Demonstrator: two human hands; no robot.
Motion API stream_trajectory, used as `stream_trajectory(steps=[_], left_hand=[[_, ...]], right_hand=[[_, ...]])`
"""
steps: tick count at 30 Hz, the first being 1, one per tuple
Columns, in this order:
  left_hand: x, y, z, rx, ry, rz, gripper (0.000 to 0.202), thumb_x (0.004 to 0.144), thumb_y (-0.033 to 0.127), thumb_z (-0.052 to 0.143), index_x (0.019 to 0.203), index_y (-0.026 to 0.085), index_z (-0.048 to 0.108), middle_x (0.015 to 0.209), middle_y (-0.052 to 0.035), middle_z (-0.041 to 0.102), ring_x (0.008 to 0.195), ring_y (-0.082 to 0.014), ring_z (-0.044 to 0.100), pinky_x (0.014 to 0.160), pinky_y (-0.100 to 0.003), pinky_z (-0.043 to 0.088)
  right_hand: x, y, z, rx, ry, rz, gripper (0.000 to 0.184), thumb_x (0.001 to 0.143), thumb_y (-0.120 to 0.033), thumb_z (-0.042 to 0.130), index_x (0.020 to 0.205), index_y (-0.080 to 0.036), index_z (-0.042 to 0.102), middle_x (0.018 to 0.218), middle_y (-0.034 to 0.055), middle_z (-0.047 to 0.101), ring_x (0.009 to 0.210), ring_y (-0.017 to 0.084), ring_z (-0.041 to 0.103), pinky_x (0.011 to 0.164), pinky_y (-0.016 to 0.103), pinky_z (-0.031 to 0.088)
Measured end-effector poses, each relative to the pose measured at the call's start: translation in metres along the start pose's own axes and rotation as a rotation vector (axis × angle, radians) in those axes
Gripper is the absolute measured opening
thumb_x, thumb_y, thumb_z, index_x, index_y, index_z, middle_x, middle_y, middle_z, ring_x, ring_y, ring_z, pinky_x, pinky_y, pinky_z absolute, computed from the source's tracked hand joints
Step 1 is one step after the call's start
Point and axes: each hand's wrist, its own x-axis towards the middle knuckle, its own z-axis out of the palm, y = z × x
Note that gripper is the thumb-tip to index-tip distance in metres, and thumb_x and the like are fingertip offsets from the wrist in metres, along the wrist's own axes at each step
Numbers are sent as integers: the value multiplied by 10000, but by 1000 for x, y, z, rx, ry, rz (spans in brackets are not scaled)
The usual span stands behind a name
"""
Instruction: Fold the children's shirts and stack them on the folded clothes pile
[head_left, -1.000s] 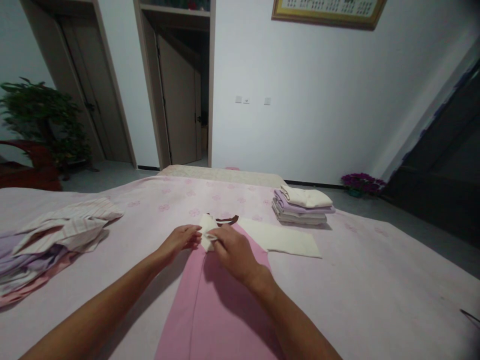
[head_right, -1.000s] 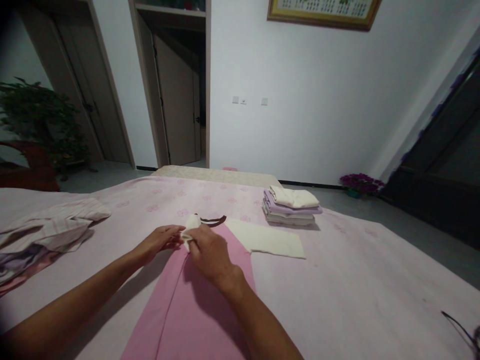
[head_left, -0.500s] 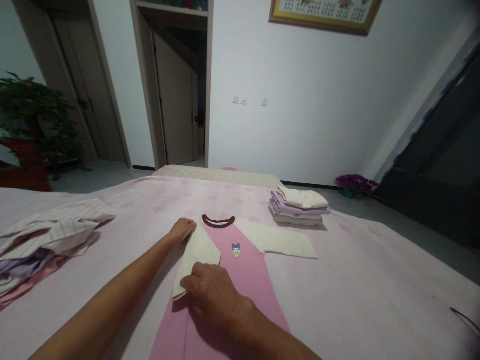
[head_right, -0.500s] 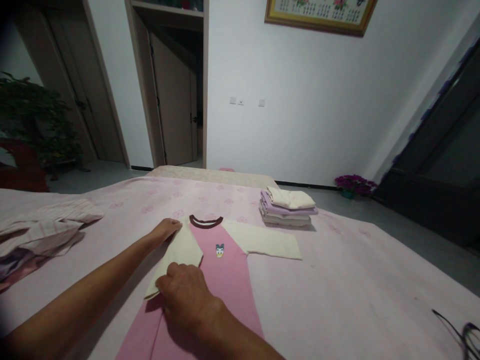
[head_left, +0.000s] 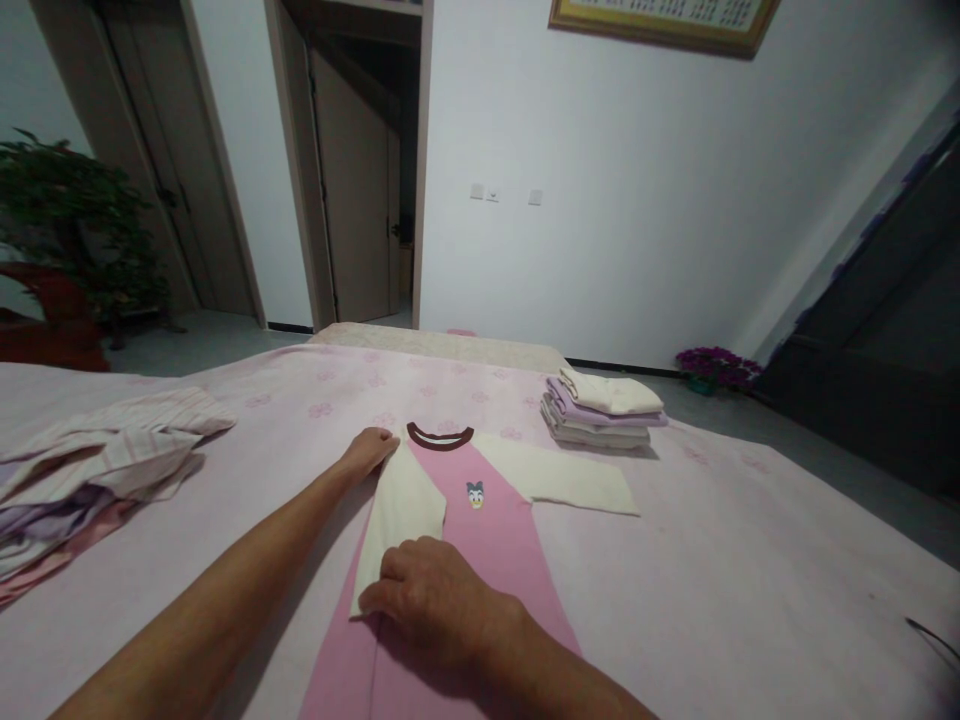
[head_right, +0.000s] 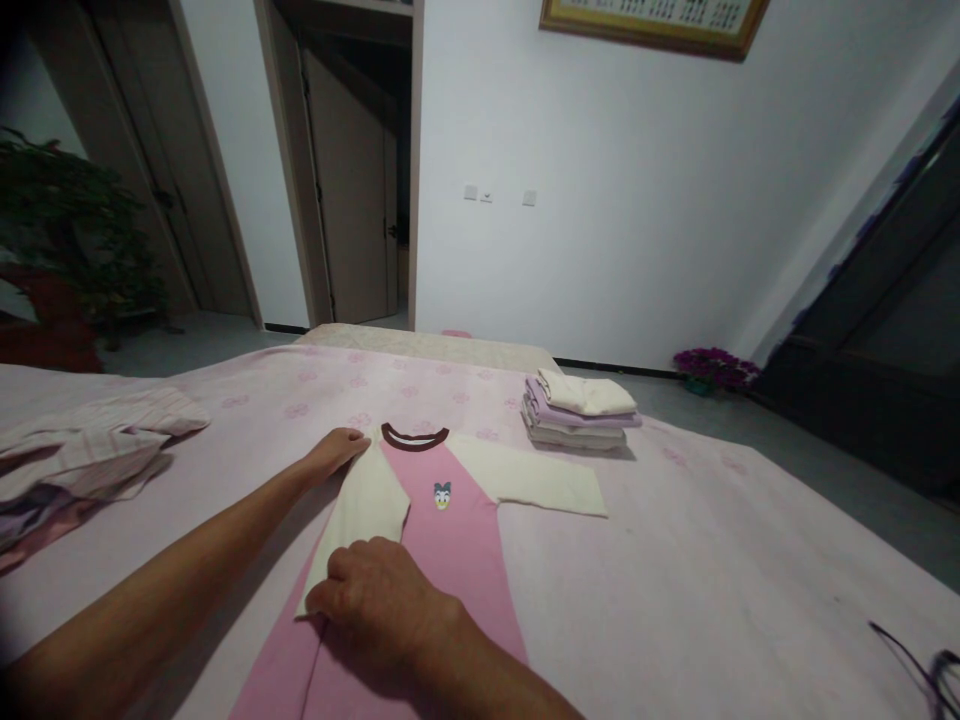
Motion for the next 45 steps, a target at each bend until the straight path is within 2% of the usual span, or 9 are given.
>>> stream_trajectory(steps=[6, 12, 17, 22, 26, 30, 34, 38, 45], left_hand=[[3, -1, 4, 249, 124, 53, 277, 941, 407, 568, 1035, 164, 661, 1032, -106, 712, 982, -269, 681, 839, -405, 522], [-14, -1, 13, 432, 286, 158, 477, 959, 374, 461, 1368, 132, 499, 1278, -215, 633, 1139, -350, 642, 932, -473, 481], [-27, 1, 26, 521, 279, 364, 557, 1013, 357, 362, 1491, 71, 393, 1598, -228, 356, 1493, -323, 316, 1189, -440, 274], [-30, -10, 44, 575, 158, 419, 645, 1008, 454, 382, 1478, 15, 416, 1582, -261, 373, 1496, -342, 322, 1186, -468, 292], [-26, -18, 47, 594, 140, 414, 685, 1013, 474, 356, 1513, 7, 372, 1609, -267, 305, 1513, -356, 276, 1192, -514, 271], [-32, -18, 43, 597, 174, 405, 645, 1021, 447, 348, 1511, 31, 398, 1599, -253, 342, 1499, -367, 305, 1181, -540, 282], [-62, -5, 39, 593, 294, 440, 570, 1015, 372, 376, 1489, 65, 455, 1611, -241, 326, 1521, -395, 228, 1199, -607, 202], [-115, 4, 45, 547, 222, 736, 523, 996, 352, 435, 1489, 191, 495, 1607, -131, 391, 1522, -319, 267, 1237, -547, 194], [-170, -22, 58, 419, -25, 805, 644, 965, 524, 483, 1568, 353, 334, 1632, -67, 323, 1512, -327, 295, 1222, -551, 250]], right_hand=[[-1, 4, 8, -33, -39, -23, 93, 935, -251, 570, 863, -219, 619, 825, 7, 613, 716, 153, 495, 614, 309, 284], [-1, -2, 6, -55, -2, 3, 129, 945, -337, 567, 952, -216, 613, 916, 29, 639, 807, 191, 539, 717, 326, 406], [-2, -20, 3, 51, 41, 66, 470, 997, -452, 513, 1336, -127, 521, 1347, 140, 600, 1262, 266, 506, 1102, 420, 384], [-12, -28, 42, 26, -17, 26, 797, 1001, -581, 455, 1538, -17, 286, 1593, 239, 331, 1499, 309, 282, 1214, 453, 297], [-16, -29, 62, -30, -17, -68, 613, 1042, -454, 428, 1504, -57, 354, 1579, 200, 383, 1468, 315, 347, 1193, 468, 333], [-30, -23, 33, 195, -131, -204, 342, 1052, -397, 436, 1256, -187, 614, 1314, 70, 669, 1277, 224, 560, 1098, 347, 429], [-68, 24, -12, 437, 122, 375, 286, 1023, -338, 469, 1205, -246, 669, 1172, 22, 718, 1076, 170, 656, 963, 287, 490], [-118, 115, -43, 193, 399, 909, 371, 937, -246, 479, 1248, -198, 676, 1284, 110, 666, 1196, 255, 598, 1048, 391, 445], [-178, 207, -69, -146, 208, 1478, 554, 935, -370, 498, 1435, -131, 522, 1428, 208, 528, 1317, 344, 491, 1035, 453, 426]])
